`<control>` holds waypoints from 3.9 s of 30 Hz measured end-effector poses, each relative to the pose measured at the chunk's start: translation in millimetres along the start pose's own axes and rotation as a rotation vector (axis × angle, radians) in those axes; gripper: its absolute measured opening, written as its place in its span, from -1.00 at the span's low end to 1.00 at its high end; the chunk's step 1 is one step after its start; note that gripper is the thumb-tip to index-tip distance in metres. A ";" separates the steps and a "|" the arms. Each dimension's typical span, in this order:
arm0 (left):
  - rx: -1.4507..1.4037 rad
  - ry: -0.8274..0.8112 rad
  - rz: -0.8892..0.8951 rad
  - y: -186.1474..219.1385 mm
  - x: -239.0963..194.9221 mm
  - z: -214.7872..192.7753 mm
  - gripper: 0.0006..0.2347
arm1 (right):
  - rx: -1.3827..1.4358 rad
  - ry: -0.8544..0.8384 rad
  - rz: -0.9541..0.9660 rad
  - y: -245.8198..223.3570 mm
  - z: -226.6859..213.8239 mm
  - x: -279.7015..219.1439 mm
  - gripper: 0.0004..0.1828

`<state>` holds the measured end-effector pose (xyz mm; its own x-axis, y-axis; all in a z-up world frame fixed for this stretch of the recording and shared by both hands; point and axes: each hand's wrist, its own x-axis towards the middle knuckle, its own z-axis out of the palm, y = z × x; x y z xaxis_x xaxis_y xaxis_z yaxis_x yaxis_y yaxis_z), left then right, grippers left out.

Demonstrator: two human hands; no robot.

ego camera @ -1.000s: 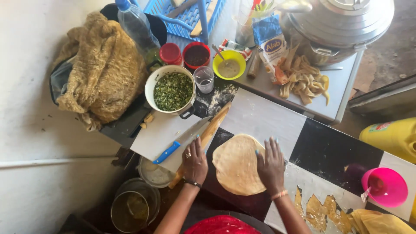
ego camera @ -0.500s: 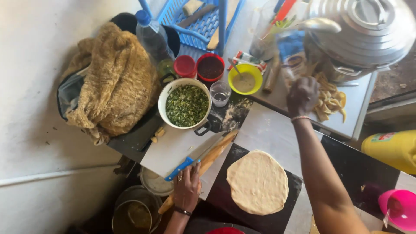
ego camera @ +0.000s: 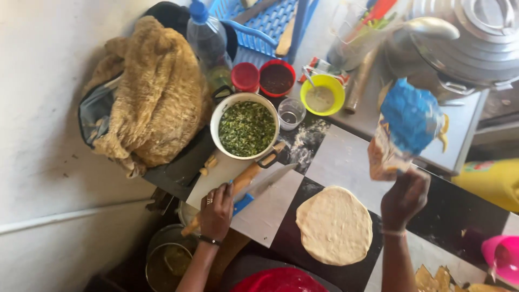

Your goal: Rolling out dough with a rolling pin, folding it, and cooking flatbreads on a griddle.

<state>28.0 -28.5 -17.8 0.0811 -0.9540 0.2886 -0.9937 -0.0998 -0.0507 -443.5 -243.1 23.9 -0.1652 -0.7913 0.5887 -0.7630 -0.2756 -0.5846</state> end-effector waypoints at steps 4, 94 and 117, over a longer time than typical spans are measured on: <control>-0.110 0.083 -0.021 62.3 18.4 -12.5 -0.61 | -0.081 0.033 0.094 -43.7 -45.6 -69.2 -0.63; -1.990 -0.172 -1.184 197.3 85.1 20.9 -0.77 | -0.269 -0.233 -0.016 -98.5 -53.4 -67.1 -0.63; -2.260 -0.662 -1.206 270.9 83.2 76.0 -0.49 | -0.312 -0.125 -0.066 -84.0 -53.4 -68.9 -0.63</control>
<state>-228.6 -156.4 -80.2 -0.0783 -0.7279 -0.6812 0.7923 -0.4602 0.4006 -401.3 -136.2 62.3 -0.0465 -0.8433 0.5354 -0.9270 -0.1633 -0.3377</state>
